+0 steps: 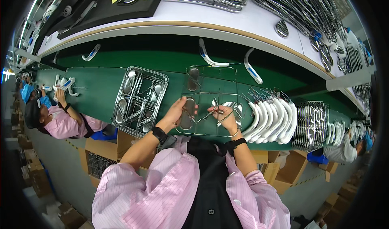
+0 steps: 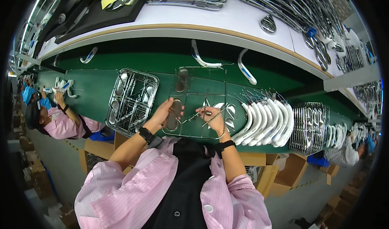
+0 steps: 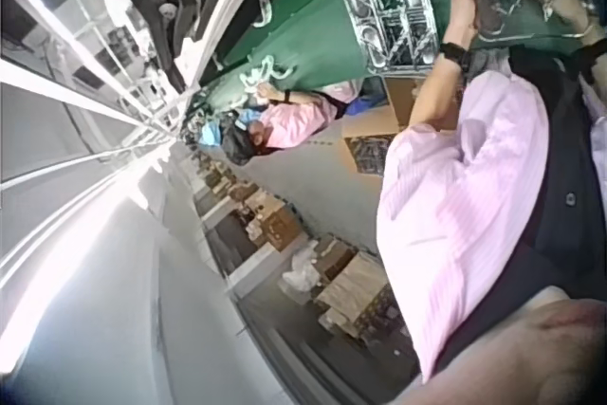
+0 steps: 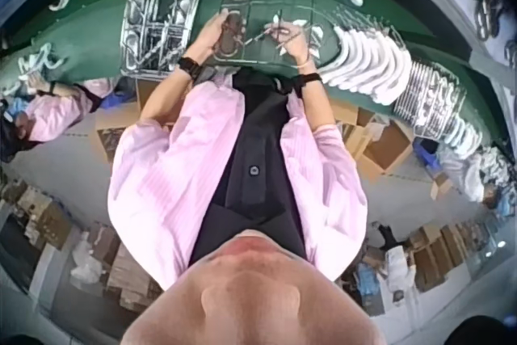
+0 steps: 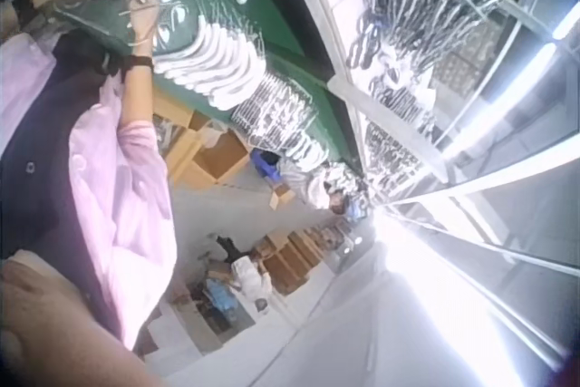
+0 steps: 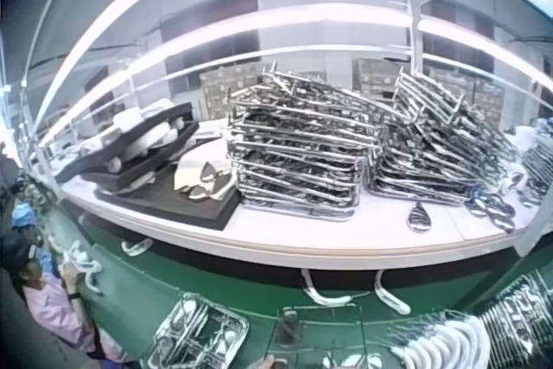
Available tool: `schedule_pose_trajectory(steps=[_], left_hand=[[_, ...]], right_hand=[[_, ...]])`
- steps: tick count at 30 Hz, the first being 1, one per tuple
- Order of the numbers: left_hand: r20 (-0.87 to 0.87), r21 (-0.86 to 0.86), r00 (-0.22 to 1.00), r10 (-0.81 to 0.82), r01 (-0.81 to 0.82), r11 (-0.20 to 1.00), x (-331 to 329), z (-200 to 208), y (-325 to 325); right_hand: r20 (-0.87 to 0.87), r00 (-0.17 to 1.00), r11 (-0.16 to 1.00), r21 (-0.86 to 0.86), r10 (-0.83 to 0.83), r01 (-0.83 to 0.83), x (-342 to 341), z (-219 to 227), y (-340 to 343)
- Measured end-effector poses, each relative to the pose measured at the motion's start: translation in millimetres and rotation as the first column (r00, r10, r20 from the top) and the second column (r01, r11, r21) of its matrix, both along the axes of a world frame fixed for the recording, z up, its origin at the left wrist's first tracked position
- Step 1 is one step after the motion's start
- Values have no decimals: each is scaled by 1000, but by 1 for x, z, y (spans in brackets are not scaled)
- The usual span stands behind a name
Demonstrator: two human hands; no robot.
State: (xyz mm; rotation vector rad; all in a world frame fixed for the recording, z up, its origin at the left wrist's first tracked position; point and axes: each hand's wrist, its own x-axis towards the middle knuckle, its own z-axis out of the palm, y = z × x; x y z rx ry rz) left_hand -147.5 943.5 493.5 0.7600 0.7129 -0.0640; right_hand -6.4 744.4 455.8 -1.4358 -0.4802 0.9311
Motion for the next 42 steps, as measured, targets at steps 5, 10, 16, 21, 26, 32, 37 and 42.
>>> schedule_pose_trajectory(steps=[5, 10, 16, 21, 26, 32, 37, 42], left_hand=[[-71, 340, 992, 103, -73, 938, -54, 49, 72], [-34, 584, 995, 98, -60, 809, -122, 61, 147], [-347, 886, 931, 111, 286, 365, -182, 18, 224], [-405, 914, 889, 216, 384, 133, -155, 29, 209], [-544, 724, 729, 416, 658, -206, -165, 15, 229], [-385, 803, 916, 110, 392, -450, 39, 31, 153], [-478, 826, 707, -520, 163, -539, 210, -14, 51], [-667, 643, 520, -533, 41, -765, 322, -110, 33]], right_hand=[[597, 802, 944, -274, 16, 185, 5, -29, -14], [621, 746, 783, -578, 240, 229, -3, -47, -29], [763, 570, 796, -533, 305, 288, 21, -32, -18], [912, 392, 628, -375, 119, 682, 158, -24, -28], [906, 381, 441, -423, 184, 792, 272, -71, -45], [721, 664, 452, -668, 198, 591, 322, -131, -80], [580, 659, 518, -420, -478, 745, 267, 37, -81], [464, 501, 475, -182, -730, 861, 134, 60, -136]])
